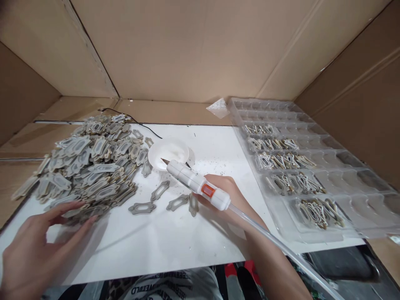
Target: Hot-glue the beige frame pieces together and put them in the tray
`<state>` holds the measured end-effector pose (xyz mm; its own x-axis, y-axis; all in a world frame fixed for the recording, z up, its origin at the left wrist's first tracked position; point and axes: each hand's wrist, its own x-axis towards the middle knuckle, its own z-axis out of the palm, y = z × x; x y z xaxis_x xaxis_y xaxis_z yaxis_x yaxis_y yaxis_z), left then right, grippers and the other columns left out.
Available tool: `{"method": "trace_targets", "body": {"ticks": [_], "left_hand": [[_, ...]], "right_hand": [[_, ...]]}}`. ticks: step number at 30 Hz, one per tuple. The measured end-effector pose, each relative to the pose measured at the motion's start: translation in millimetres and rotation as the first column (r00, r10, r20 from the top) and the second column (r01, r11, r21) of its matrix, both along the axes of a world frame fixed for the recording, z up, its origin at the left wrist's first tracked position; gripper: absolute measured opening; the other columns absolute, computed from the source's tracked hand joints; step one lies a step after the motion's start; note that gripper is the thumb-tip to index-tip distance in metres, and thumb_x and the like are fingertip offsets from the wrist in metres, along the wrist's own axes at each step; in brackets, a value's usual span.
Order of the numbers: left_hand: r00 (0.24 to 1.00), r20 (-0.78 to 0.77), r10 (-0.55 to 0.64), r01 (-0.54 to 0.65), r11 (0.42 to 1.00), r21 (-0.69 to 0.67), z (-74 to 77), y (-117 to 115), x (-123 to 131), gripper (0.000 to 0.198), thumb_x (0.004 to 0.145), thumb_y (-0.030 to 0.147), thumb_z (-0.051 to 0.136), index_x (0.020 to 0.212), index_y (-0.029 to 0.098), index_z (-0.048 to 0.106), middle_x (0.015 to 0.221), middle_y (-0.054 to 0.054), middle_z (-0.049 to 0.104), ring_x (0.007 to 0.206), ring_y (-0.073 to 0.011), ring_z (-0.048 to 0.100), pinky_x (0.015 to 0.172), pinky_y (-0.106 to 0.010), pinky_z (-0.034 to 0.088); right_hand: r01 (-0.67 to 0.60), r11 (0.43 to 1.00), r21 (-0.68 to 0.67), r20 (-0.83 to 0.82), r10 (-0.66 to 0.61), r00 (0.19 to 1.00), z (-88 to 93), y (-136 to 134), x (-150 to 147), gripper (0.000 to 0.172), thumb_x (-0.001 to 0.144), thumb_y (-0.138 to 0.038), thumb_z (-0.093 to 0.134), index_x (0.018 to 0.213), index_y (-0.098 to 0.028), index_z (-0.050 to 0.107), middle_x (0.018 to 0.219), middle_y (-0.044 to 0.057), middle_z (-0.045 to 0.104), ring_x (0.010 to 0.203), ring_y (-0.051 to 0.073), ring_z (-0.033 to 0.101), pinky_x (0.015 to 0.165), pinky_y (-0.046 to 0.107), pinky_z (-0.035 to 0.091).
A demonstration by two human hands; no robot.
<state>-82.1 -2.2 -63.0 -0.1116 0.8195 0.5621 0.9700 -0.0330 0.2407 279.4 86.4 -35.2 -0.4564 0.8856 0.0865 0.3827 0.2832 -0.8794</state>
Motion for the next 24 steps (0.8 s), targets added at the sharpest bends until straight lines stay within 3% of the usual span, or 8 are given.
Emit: {"method": "trace_targets", "body": {"ticks": [2, 4, 6, 10, 12, 17, 21, 24], "left_hand": [[0.992, 0.032, -0.124, 0.124, 0.992, 0.022, -0.8, 3.1, 12.2, 0.025, 0.084, 0.043, 0.072, 0.105, 0.033, 0.066, 0.081, 0.003, 0.071, 0.067, -0.0226, 0.063, 0.059, -0.036, 0.052], [0.947, 0.061, -0.315, 0.315, 0.949, 0.015, -2.8, 9.0, 26.4, 0.02, 0.085, 0.038, 0.07, 0.104, 0.032, 0.066, 0.084, 0.002, 0.074, 0.067, -0.0216, 0.065, 0.056, -0.034, 0.053], [0.902, 0.079, -0.425, 0.429, 0.901, -0.056, -4.8, 15.9, 40.2, 0.019, 0.088, 0.035, 0.065, 0.106, 0.03, 0.066, 0.081, 0.001, 0.073, 0.068, -0.021, 0.067, 0.054, -0.031, 0.053], [0.914, 0.041, -0.403, 0.396, 0.868, -0.3, -6.3, 24.6, 59.6, 0.02, 0.091, 0.028, 0.053, 0.106, 0.026, 0.065, 0.077, 0.0, 0.073, 0.061, -0.02, 0.069, 0.05, -0.028, 0.049], [0.913, -0.012, -0.409, 0.381, 0.86, -0.339, -3.6, 26.8, 65.5, 0.017, 0.09, 0.023, 0.051, 0.1, 0.025, 0.065, 0.074, 0.0, 0.073, 0.057, -0.0202, 0.068, 0.047, -0.028, 0.045], [0.895, -0.083, -0.439, 0.431, 0.897, -0.094, 23.4, 44.0, 78.6, 0.015, 0.091, 0.023, 0.055, 0.105, 0.022, 0.061, 0.08, -0.002, 0.073, 0.069, -0.0209, 0.069, 0.059, -0.03, 0.051], [0.881, -0.155, -0.447, 0.464, 0.879, 0.108, 49.1, 71.5, 84.8, 0.026, 0.09, 0.022, 0.064, 0.115, 0.021, 0.059, 0.088, -0.004, 0.076, 0.082, -0.0225, 0.071, 0.069, -0.031, 0.054], [0.875, -0.169, -0.455, 0.48, 0.862, 0.162, 54.3, 85.9, 84.9, 0.021, 0.09, 0.022, 0.065, 0.111, 0.019, 0.06, 0.099, -0.004, 0.077, 0.088, -0.0198, 0.074, 0.073, -0.028, 0.056]], "right_hand": [[-0.003, 1.0, -0.024, -0.004, 0.003, 1.0, 0.6, -0.8, -0.1, 0.023, 0.09, -0.02, 0.064, 0.067, -0.022, 0.062, 0.062, -0.003, 0.062, 0.052, 0.011, 0.051, 0.049, 0.024, 0.038], [0.003, 0.999, -0.035, -0.001, -0.003, 1.0, 1.7, -1.4, -0.6, 0.021, 0.089, -0.018, 0.064, 0.068, -0.021, 0.062, 0.063, -0.003, 0.063, 0.053, 0.01, 0.052, 0.05, 0.024, 0.037], [0.01, 0.999, -0.036, 0.017, -0.009, 1.0, 3.3, -1.6, -1.1, 0.02, 0.088, -0.018, 0.063, 0.068, -0.02, 0.061, 0.063, -0.003, 0.062, 0.054, 0.01, 0.052, 0.051, 0.023, 0.036], [0.022, 1.0, -0.01, 0.05, -0.022, 0.999, 6.7, -1.0, -2.1, 0.022, 0.089, -0.024, 0.062, 0.067, -0.02, 0.059, 0.061, -0.003, 0.06, 0.054, 0.01, 0.051, 0.05, 0.024, 0.036], [0.029, 1.0, 0.008, 0.055, -0.029, 0.998, 7.2, -0.4, -2.4, 0.024, 0.089, -0.026, 0.061, 0.067, -0.021, 0.057, 0.061, -0.003, 0.06, 0.054, 0.011, 0.052, 0.051, 0.024, 0.037], [0.04, 0.997, 0.068, 0.011, -0.041, 0.999, 4.8, 0.6, -3.1, 0.026, 0.088, -0.03, 0.063, 0.065, -0.023, 0.052, 0.058, -0.003, 0.052, 0.051, 0.012, 0.047, 0.048, 0.025, 0.037], [0.09, 0.992, 0.093, -0.021, -0.089, 0.996, 5.0, -1.4, -5.0, 0.029, 0.087, -0.032, 0.064, 0.064, -0.024, 0.049, 0.057, -0.003, 0.047, 0.05, 0.013, 0.045, 0.046, 0.025, 0.035], [0.065, 0.994, 0.091, -0.041, -0.061, 0.997, 7.6, -4.4, -7.5, 0.026, 0.086, -0.026, 0.063, 0.064, -0.023, 0.05, 0.058, -0.003, 0.049, 0.05, 0.012, 0.044, 0.046, 0.025, 0.034]]}}
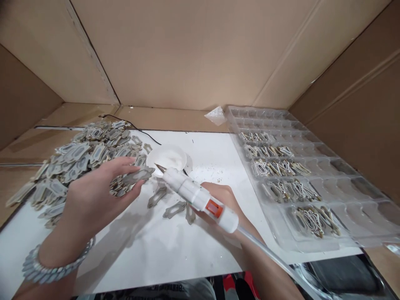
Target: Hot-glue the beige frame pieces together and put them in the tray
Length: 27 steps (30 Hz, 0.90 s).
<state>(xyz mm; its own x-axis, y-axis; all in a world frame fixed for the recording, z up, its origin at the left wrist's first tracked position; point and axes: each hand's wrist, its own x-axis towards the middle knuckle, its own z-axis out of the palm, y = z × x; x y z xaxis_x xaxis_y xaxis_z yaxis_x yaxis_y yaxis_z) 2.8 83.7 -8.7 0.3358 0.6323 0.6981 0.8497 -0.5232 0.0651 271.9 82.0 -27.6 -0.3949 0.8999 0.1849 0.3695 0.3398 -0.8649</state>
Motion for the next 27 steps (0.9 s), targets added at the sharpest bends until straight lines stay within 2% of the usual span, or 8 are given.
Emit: {"method": "trace_targets", "body": {"ticks": [3, 6, 10, 14, 20, 27], "left_hand": [[0.999, 0.032, -0.003, 0.003, 1.0, 0.021, -5.3, 3.9, -0.2, 0.02, 0.09, 0.021, 0.066, 0.109, 0.019, 0.061, 0.104, -0.004, 0.076, 0.086, -0.0166, 0.075, 0.075, -0.024, 0.057], [0.998, 0.066, 0.001, -0.006, 0.998, 0.065, -10.0, 1.9, 0.1, 0.023, 0.087, 0.021, 0.069, 0.109, 0.017, 0.062, 0.101, -0.005, 0.076, 0.089, -0.0189, 0.075, 0.081, -0.027, 0.058], [0.996, 0.066, -0.057, 0.049, 0.992, 0.113, -6.7, -0.9, -1.1, 0.019, 0.082, 0.012, 0.072, 0.098, 0.019, 0.063, 0.088, -0.005, 0.076, 0.078, -0.0201, 0.073, 0.078, -0.032, 0.059], [0.993, 0.067, -0.095, 0.086, 0.988, 0.129, -2.3, -2.5, -2.8, 0.019, 0.079, 0.008, 0.073, 0.087, 0.021, 0.062, 0.087, -0.006, 0.077, 0.076, -0.0212, 0.073, 0.075, -0.035, 0.06], [0.992, 0.07, -0.102, 0.091, 0.985, 0.145, -1.9, -3.9, -1.1, 0.022, 0.079, 0.007, 0.074, 0.09, 0.022, 0.063, 0.087, -0.004, 0.078, 0.077, -0.0198, 0.074, 0.077, -0.035, 0.062], [0.991, 0.077, -0.114, 0.101, 0.983, 0.151, -2.9, -4.5, -0.4, 0.022, 0.079, 0.007, 0.075, 0.09, 0.023, 0.064, 0.087, -0.003, 0.078, 0.078, -0.019, 0.074, 0.077, -0.034, 0.062]], "right_hand": [[-0.052, 0.998, 0.035, 0.003, 0.052, 0.999, 1.3, -2.3, -2.8, 0.02, 0.082, -0.018, 0.06, 0.063, -0.022, 0.052, 0.061, -0.003, 0.054, 0.051, 0.011, 0.047, 0.048, 0.024, 0.035], [-0.091, 0.993, 0.071, 0.009, 0.091, 0.996, 0.2, -3.3, -5.0, 0.017, 0.08, -0.018, 0.057, 0.064, -0.022, 0.054, 0.063, -0.002, 0.057, 0.053, 0.012, 0.05, 0.049, 0.024, 0.036], [-0.095, 0.993, 0.067, 0.014, 0.094, 0.995, -0.9, -3.2, -7.3, 0.012, 0.08, -0.018, 0.055, 0.069, -0.022, 0.058, 0.064, -0.001, 0.06, 0.054, 0.013, 0.055, 0.049, 0.024, 0.038], [-0.076, 0.989, 0.13, -0.015, 0.079, 0.997, -0.1, -2.3, -8.9, 0.014, 0.077, -0.015, 0.053, 0.064, -0.022, 0.052, 0.058, -0.003, 0.054, 0.049, 0.011, 0.049, 0.047, 0.024, 0.036], [-0.107, 0.994, 0.03, 0.041, 0.105, 0.994, -2.1, -5.1, -8.7, 0.015, 0.084, -0.021, 0.055, 0.072, -0.021, 0.066, 0.069, 0.001, 0.064, 0.06, 0.015, 0.06, 0.053, 0.026, 0.042], [-0.093, 0.996, 0.012, 0.015, 0.093, 0.996, -11.1, -5.3, -10.2, 0.012, 0.08, -0.017, 0.058, 0.072, -0.021, 0.066, 0.072, 0.0, 0.066, 0.064, 0.014, 0.061, 0.057, 0.026, 0.042]]}}
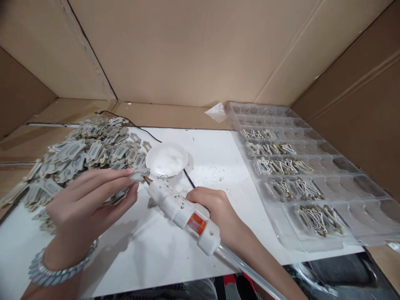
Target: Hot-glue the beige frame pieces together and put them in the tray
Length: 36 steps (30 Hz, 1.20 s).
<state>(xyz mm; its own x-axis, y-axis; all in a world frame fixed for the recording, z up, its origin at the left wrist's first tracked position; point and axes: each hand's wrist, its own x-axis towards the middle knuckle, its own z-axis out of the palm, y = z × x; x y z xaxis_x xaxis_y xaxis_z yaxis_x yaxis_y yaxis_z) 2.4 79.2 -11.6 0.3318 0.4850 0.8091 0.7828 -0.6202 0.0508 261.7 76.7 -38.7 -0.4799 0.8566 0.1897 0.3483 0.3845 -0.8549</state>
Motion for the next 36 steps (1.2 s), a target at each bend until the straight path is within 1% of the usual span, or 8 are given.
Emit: {"method": "trace_targets", "body": {"ticks": [3, 7, 14, 18, 25, 31, 36], "left_hand": [[1.0, 0.001, -0.001, 0.001, 1.0, 0.006, -0.9, 0.0, -0.3, 0.023, 0.077, 0.006, 0.076, 0.09, 0.021, 0.064, 0.088, -0.004, 0.078, 0.078, -0.0193, 0.074, 0.077, -0.034, 0.062], [1.0, -0.002, 0.006, -0.005, 1.0, 0.015, -0.8, 0.3, -0.3, 0.025, 0.076, 0.005, 0.077, 0.089, 0.021, 0.063, 0.087, -0.004, 0.078, 0.077, -0.0192, 0.074, 0.077, -0.034, 0.062], [1.0, -0.012, 0.014, -0.014, 1.0, 0.016, 1.5, 0.2, 1.4, 0.025, 0.077, 0.006, 0.075, 0.089, 0.024, 0.063, 0.087, -0.003, 0.078, 0.076, -0.0192, 0.074, 0.074, -0.034, 0.063], [1.0, -0.014, 0.024, -0.024, 1.0, 0.011, 2.3, -0.8, 1.7, 0.024, 0.077, 0.007, 0.074, 0.088, 0.026, 0.063, 0.088, -0.001, 0.078, 0.076, -0.0188, 0.075, 0.074, -0.034, 0.064], [1.0, -0.026, 0.014, -0.013, 1.0, 0.009, 0.9, -0.2, 3.5, 0.025, 0.076, 0.007, 0.076, 0.089, 0.023, 0.063, 0.087, -0.003, 0.078, 0.077, -0.0198, 0.074, 0.075, -0.035, 0.064], [0.999, -0.033, 0.024, -0.023, 0.999, 0.022, 1.1, -0.3, 3.6, 0.026, 0.076, 0.007, 0.076, 0.089, 0.024, 0.062, 0.086, -0.002, 0.078, 0.075, -0.0199, 0.074, 0.072, -0.035, 0.064], [0.999, -0.04, 0.03, -0.029, 0.999, 0.022, 1.4, -0.8, 3.8, 0.025, 0.077, 0.007, 0.074, 0.088, 0.026, 0.061, 0.085, -0.001, 0.078, 0.074, -0.0196, 0.075, 0.073, -0.035, 0.064]], "right_hand": [[0.003, 1.0, -0.005, 0.0, -0.003, 1.0, -2.9, -0.5, 0.6, 0.012, 0.079, -0.015, 0.058, 0.075, -0.02, 0.068, 0.075, 0.0, 0.067, 0.065, 0.014, 0.062, 0.058, 0.025, 0.042], [0.002, 1.0, 0.001, 0.014, -0.002, 1.0, -4.1, -1.8, 1.2, 0.013, 0.078, -0.014, 0.056, 0.074, -0.02, 0.068, 0.074, 0.001, 0.067, 0.065, 0.014, 0.061, 0.058, 0.026, 0.042], [0.004, 1.0, -0.004, 0.037, -0.003, 0.999, -3.2, -2.0, 0.2, 0.013, 0.08, -0.015, 0.057, 0.073, -0.019, 0.067, 0.072, 0.001, 0.064, 0.065, 0.015, 0.061, 0.058, 0.027, 0.042], [0.006, 1.0, 0.015, 0.048, -0.007, 0.999, -3.2, -1.6, 0.1, 0.011, 0.08, -0.015, 0.056, 0.075, -0.019, 0.066, 0.076, 0.003, 0.067, 0.067, 0.016, 0.062, 0.058, 0.027, 0.042], [0.012, 1.0, 0.016, 0.058, -0.013, 0.998, -1.8, -0.9, -0.2, 0.009, 0.078, -0.014, 0.059, 0.075, -0.018, 0.066, 0.076, 0.002, 0.066, 0.066, 0.015, 0.062, 0.058, 0.026, 0.041], [0.011, 1.0, 0.027, 0.067, -0.013, 0.998, -2.0, -1.0, -0.1, 0.01, 0.079, -0.015, 0.057, 0.074, -0.018, 0.065, 0.074, 0.002, 0.065, 0.064, 0.014, 0.06, 0.057, 0.025, 0.04], [0.006, 1.0, 0.003, 0.083, -0.006, 0.997, 0.0, -1.9, 0.2, 0.009, 0.078, -0.015, 0.057, 0.074, -0.019, 0.064, 0.075, 0.002, 0.064, 0.066, 0.015, 0.061, 0.058, 0.026, 0.04]]}}
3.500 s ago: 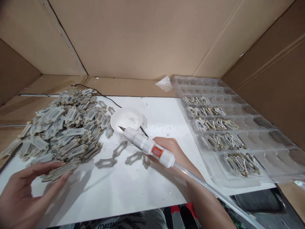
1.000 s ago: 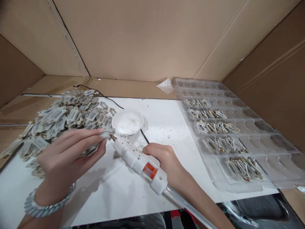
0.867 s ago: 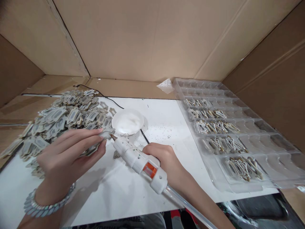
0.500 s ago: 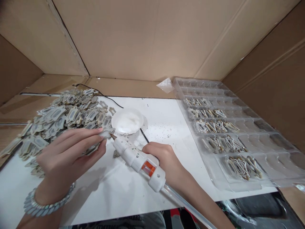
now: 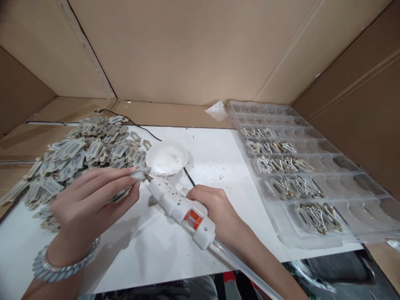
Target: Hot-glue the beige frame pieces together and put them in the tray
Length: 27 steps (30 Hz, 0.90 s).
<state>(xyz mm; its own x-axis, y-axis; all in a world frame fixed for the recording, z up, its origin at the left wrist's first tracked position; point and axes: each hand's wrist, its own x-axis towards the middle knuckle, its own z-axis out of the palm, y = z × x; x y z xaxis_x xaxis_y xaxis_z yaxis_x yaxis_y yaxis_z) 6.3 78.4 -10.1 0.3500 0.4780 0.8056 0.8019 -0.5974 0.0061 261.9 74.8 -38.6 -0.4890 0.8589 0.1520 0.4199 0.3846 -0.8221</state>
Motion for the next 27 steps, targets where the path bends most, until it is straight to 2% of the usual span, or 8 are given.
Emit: {"method": "trace_targets", "body": {"ticks": [12, 16, 24, 27], "left_hand": [[1.0, -0.007, 0.003, -0.003, 1.0, 0.008, -1.4, 1.2, -1.2, 0.025, 0.076, 0.007, 0.074, 0.089, 0.025, 0.062, 0.085, -0.001, 0.078, 0.074, -0.0196, 0.074, 0.075, -0.035, 0.063], [0.999, -0.029, -0.014, 0.015, 1.0, 0.019, -3.1, 2.1, -2.6, 0.025, 0.075, 0.006, 0.075, 0.088, 0.024, 0.064, 0.085, -0.001, 0.078, 0.074, -0.0194, 0.074, 0.076, -0.034, 0.063], [0.992, -0.126, -0.032, 0.04, 0.997, 0.063, -5.5, 1.5, -5.0, 0.027, 0.073, 0.005, 0.077, 0.089, 0.023, 0.065, 0.091, -0.003, 0.079, 0.076, -0.0197, 0.074, 0.078, -0.033, 0.063], [0.995, -0.097, -0.033, 0.038, 0.998, 0.052, -3.9, 1.2, -4.5, 0.029, 0.072, 0.004, 0.077, 0.09, 0.022, 0.064, 0.089, -0.004, 0.079, 0.076, -0.0209, 0.073, 0.078, -0.035, 0.063]], "right_hand": [[0.011, 1.0, -0.01, -0.016, -0.011, 1.0, -2.7, 1.2, 1.1, 0.014, 0.077, -0.015, 0.055, 0.072, -0.019, 0.068, 0.072, 0.001, 0.064, 0.063, 0.014, 0.058, 0.057, 0.026, 0.039], [-0.002, 1.0, -0.009, -0.026, 0.002, 1.0, -2.5, 3.4, 2.6, 0.013, 0.077, -0.015, 0.056, 0.067, -0.019, 0.062, 0.065, -0.001, 0.059, 0.059, 0.013, 0.056, 0.054, 0.025, 0.038], [0.048, 0.98, -0.192, 0.058, -0.038, 0.998, 14.7, 4.3, 4.9, 0.019, 0.082, -0.025, 0.063, 0.064, -0.02, 0.059, 0.062, -0.001, 0.061, 0.057, 0.015, 0.055, 0.049, 0.025, 0.039], [0.06, 0.981, -0.186, 0.047, -0.052, 0.998, 16.4, 7.2, 7.5, 0.021, 0.084, -0.022, 0.061, 0.064, -0.02, 0.06, 0.062, -0.001, 0.061, 0.057, 0.014, 0.056, 0.051, 0.024, 0.042]]}}
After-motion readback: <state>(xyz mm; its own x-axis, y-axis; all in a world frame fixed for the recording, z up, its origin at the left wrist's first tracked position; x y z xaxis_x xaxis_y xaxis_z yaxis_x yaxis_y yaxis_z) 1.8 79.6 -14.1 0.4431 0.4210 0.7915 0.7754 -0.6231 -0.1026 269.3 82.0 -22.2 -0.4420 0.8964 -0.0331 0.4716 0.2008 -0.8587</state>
